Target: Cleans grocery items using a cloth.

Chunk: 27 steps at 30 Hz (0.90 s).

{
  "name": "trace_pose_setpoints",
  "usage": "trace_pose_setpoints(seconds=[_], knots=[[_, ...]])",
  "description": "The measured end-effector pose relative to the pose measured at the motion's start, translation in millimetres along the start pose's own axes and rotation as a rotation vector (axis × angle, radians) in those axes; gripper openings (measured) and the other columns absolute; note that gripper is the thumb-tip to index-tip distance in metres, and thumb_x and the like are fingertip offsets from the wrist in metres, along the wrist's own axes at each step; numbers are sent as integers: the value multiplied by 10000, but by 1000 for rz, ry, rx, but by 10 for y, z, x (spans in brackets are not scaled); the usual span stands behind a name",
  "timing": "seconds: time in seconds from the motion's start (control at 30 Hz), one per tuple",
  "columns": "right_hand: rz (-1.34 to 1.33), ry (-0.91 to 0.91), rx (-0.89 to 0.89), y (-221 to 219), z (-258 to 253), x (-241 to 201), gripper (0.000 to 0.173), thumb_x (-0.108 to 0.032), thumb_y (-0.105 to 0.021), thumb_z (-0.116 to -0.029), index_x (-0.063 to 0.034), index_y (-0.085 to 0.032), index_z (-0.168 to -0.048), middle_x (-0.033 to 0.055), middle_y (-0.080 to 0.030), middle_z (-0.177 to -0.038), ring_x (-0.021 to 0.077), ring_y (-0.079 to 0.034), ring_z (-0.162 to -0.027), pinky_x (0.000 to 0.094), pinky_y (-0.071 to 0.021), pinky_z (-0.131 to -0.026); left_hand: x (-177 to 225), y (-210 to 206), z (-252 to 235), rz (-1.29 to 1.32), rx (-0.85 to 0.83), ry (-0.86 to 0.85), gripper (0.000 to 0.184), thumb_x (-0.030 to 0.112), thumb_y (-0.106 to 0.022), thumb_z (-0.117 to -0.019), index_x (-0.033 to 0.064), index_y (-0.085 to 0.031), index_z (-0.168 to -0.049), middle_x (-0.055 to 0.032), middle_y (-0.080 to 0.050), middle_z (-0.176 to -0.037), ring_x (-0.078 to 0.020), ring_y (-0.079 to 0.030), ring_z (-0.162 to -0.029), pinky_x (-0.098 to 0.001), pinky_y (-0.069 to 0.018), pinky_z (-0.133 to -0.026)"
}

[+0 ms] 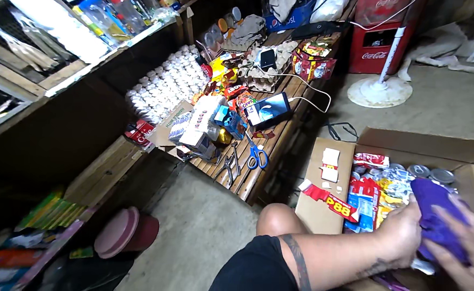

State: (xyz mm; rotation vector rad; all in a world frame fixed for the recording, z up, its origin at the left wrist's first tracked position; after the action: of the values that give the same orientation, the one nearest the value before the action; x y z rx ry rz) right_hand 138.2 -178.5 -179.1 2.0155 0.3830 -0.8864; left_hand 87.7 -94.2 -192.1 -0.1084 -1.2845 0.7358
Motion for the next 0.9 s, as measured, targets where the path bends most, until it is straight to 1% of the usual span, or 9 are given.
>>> trace_pose_setpoints(seconds=[0.07, 0.13, 0.27, 0.33, 0.47, 0.6, 0.73, 0.8, 0.9], knots=[[17, -7, -35, -194, 39, 24, 769, -516, -400, -1054, 56, -308, -1561, 434, -68, -1600, 561, -84, -1513, 603, -132, -1239, 129, -107, 159, -9, 41, 54, 581, 273, -78, -1123, -79, -433, -1420, -209, -522, -1343, -187, -529, -1188, -353, -421, -1024], [-9, -95, 26, -130, 16, 65, 780, -501, -323, -1069, 94, -248, -1567, 426, -27, -1607, 532, -58, -1528, 564, -128, -1253, -35, -149, 149, -25, -45, 90, 602, 313, -79, -1122, -77, -411, -1439, -217, -504, -1376, -199, -519, -1228, -374, -411, -1049], [-1, -295, 179, 44, 25, 393, 694, -454, -360, -1074, 5, -288, -1590, 294, -122, -1663, 394, -147, -1557, 499, -168, -1264, -472, -181, 54, 15, -199, 138, 694, 452, -59, -1098, -24, -364, -1501, -211, -436, -1501, -228, -451, -1377, -443, -364, -1140], [93, -234, 207, -15, 80, 388, 644, -450, -358, -1076, -38, -370, -1571, 292, -174, -1654, 452, -184, -1534, 592, -190, -1233, -467, -144, 27, 68, -151, 124, 683, 443, -70, -1103, -20, -369, -1506, -199, -438, -1510, -216, -443, -1391, -425, -350, -1160], [243, -54, 180, -340, 209, 195, 613, -428, -326, -1079, -50, -417, -1553, 377, -196, -1610, 603, -201, -1468, 730, -189, -1161, -409, 60, -133, 217, 29, 82, 573, 392, -114, -1115, 48, -506, -1352, -97, -596, -1241, -160, -584, -1143, -366, -474, -994], [182, -131, 211, -197, 123, -96, 595, -353, -372, -1072, 35, -426, -1521, 443, -205, -1565, 615, -214, -1457, 633, -232, -1195, -338, 32, -102, 92, -27, 38, 586, 360, -104, -1112, -4, -469, -1391, -138, -562, -1290, -176, -565, -1176, -376, -459, -1018], [6, -143, 227, 116, 23, -141, 780, -573, -499, -1003, 10, -425, -1515, 451, -150, -1571, 515, -171, -1511, 506, -197, -1244, -200, -139, 43, 52, -141, 47, 658, 387, -81, -1110, -78, -393, -1456, -223, -481, -1433, -217, -486, -1324, -397, -373, -1124], [-52, -248, 285, 136, -34, -75, 717, -442, -500, -1001, 100, -447, -1468, 453, -192, -1558, 508, -225, -1497, 493, -225, -1228, -200, -151, 51, 85, -177, 33, 653, 396, -84, -1108, -61, -384, -1465, -207, -467, -1454, -199, -467, -1349, -385, -362, -1140], [-64, -313, 284, 103, 39, 333, 653, -355, -421, -1064, 92, -340, -1533, 386, -239, -1582, 422, -260, -1508, 426, -221, -1249, -87, -197, 105, 116, -184, 47, 636, 381, -42, -1103, 13, -308, -1547, -182, -426, -1509, -175, -451, -1369, -375, -358, -1144]])
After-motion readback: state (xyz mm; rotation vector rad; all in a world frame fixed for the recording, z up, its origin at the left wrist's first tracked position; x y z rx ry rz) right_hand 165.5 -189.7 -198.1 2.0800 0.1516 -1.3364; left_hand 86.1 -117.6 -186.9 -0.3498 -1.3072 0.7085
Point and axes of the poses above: each hand's wrist, its own z-axis away from the middle knuckle, its own y-axis out of the back of the hand, x = y × z, the point moved 9 cm from there along -z, towards the middle knuckle
